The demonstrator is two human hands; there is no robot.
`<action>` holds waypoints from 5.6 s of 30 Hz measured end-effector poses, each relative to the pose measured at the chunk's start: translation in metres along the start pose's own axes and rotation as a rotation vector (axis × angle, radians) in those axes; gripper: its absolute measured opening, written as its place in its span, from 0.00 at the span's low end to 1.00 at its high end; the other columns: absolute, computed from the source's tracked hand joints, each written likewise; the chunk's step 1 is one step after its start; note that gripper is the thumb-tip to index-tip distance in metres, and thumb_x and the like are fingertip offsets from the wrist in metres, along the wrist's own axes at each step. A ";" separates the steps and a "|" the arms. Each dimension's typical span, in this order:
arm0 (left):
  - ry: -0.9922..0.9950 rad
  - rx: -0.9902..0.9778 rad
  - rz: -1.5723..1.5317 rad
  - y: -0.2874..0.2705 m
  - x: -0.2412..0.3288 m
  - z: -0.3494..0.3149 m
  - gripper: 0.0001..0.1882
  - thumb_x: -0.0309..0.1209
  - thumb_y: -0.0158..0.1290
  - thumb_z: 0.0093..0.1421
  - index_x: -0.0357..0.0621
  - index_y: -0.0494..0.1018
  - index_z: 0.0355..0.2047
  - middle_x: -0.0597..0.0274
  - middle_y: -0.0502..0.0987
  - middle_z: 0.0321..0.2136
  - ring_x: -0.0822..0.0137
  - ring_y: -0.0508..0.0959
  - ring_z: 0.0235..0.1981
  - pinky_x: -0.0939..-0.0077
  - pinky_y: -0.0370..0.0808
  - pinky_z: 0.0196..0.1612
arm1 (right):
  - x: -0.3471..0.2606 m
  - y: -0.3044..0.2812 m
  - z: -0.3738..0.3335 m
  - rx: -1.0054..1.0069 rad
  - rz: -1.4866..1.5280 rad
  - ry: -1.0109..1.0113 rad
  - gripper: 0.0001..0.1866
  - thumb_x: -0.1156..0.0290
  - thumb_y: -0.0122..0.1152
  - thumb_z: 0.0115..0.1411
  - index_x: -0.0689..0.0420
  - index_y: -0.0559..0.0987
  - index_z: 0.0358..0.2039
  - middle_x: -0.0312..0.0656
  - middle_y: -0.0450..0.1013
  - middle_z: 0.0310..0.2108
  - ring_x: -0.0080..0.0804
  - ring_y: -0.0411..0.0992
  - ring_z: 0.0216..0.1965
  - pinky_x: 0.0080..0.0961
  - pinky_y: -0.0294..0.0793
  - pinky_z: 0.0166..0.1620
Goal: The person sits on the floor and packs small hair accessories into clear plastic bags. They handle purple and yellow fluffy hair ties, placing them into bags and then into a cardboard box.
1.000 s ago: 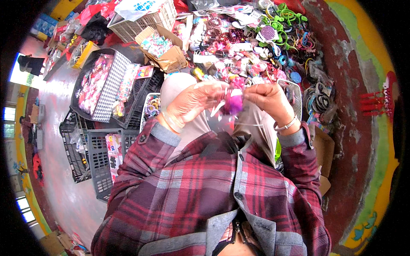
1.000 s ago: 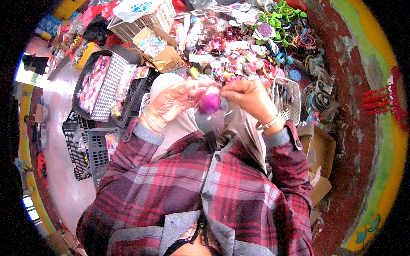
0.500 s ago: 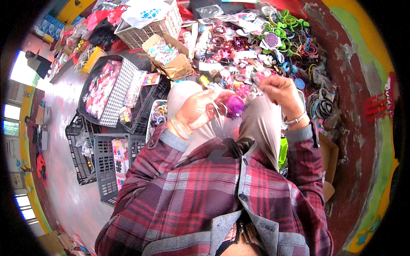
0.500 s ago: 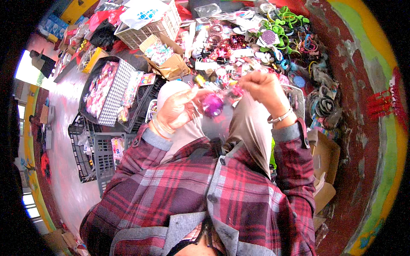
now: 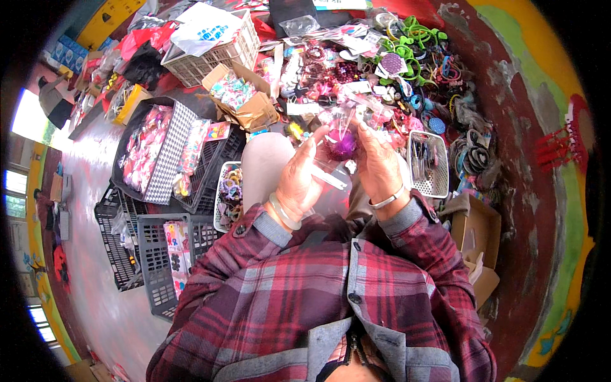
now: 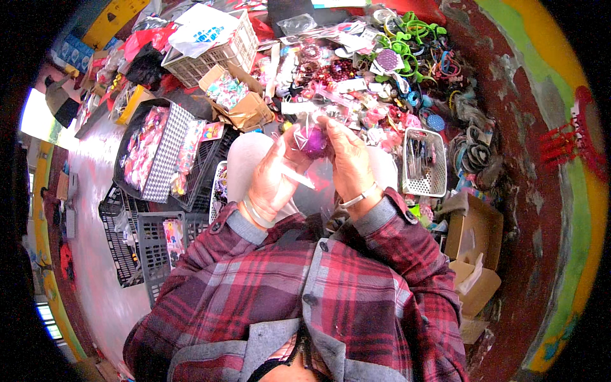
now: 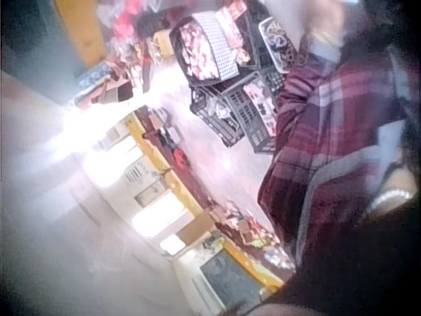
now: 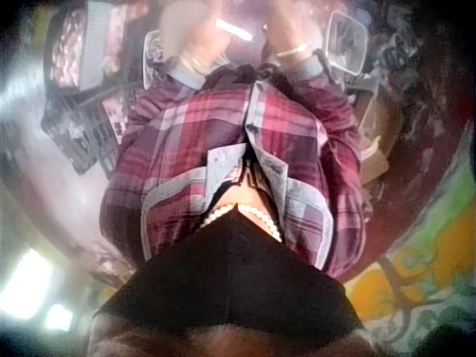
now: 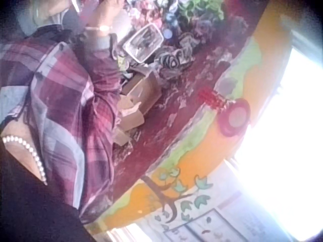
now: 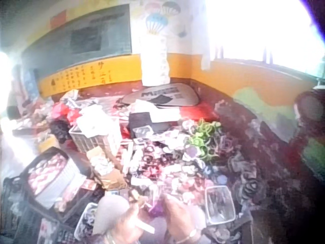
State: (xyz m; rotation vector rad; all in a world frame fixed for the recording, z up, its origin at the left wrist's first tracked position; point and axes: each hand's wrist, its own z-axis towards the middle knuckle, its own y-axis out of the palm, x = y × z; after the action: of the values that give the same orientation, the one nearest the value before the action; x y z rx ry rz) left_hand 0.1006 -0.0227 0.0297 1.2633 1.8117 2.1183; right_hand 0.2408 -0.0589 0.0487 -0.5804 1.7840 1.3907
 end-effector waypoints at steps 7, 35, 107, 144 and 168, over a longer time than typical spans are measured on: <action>0.125 0.063 0.656 0.002 0.028 0.006 0.24 0.37 0.51 0.58 0.35 0.63 0.51 0.59 0.72 0.43 0.75 0.70 0.41 0.83 0.67 0.40 | -0.011 -0.013 -0.003 -0.042 -0.285 -0.163 0.12 0.68 0.48 0.62 0.61 0.77 0.38 0.35 0.74 0.33 0.18 0.69 0.36 0.16 0.68 0.41; -0.076 -0.002 0.319 0.006 0.040 0.013 0.06 0.25 0.45 0.60 0.36 0.68 0.36 0.50 0.74 0.38 0.64 0.75 0.41 0.77 0.73 0.44 | -0.012 -0.017 -0.011 -0.072 -0.260 0.006 0.12 0.66 0.52 0.60 0.61 0.78 0.35 0.34 0.74 0.30 0.18 0.69 0.31 0.16 0.67 0.38; 0.107 -0.099 1.162 0.041 0.011 -0.009 0.13 0.22 0.36 0.61 0.31 0.69 0.41 0.63 0.72 0.28 0.76 0.71 0.30 0.81 0.70 0.34 | -0.034 0.009 -0.035 -0.138 -1.708 -1.049 0.05 0.69 0.54 0.41 0.54 0.69 0.20 0.37 0.65 0.19 0.33 0.66 0.23 0.29 0.64 0.29; -0.105 0.116 0.261 0.021 0.053 -0.012 0.13 0.29 0.42 0.61 0.30 0.69 0.39 0.43 0.74 0.38 0.55 0.75 0.42 0.69 0.73 0.46 | -0.077 -0.060 0.005 0.176 0.047 -0.313 0.03 0.75 0.53 0.55 0.60 0.74 0.27 0.35 0.69 0.22 0.19 0.65 0.23 0.14 0.62 0.29; -0.069 0.123 0.208 0.007 0.070 -0.011 0.14 0.29 0.41 0.61 0.28 0.67 0.40 0.42 0.73 0.39 0.53 0.74 0.43 0.69 0.72 0.47 | -0.077 -0.137 -0.037 -0.431 -1.459 -0.392 0.09 0.71 0.56 0.49 0.58 0.79 0.32 0.44 0.75 0.29 0.36 0.74 0.28 0.28 0.72 0.33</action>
State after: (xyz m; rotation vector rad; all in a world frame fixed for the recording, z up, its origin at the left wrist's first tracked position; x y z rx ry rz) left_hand 0.0507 0.0047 0.0724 1.5981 1.8823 2.0581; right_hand 0.3776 -0.1431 0.0333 -1.3336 0.3794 0.6780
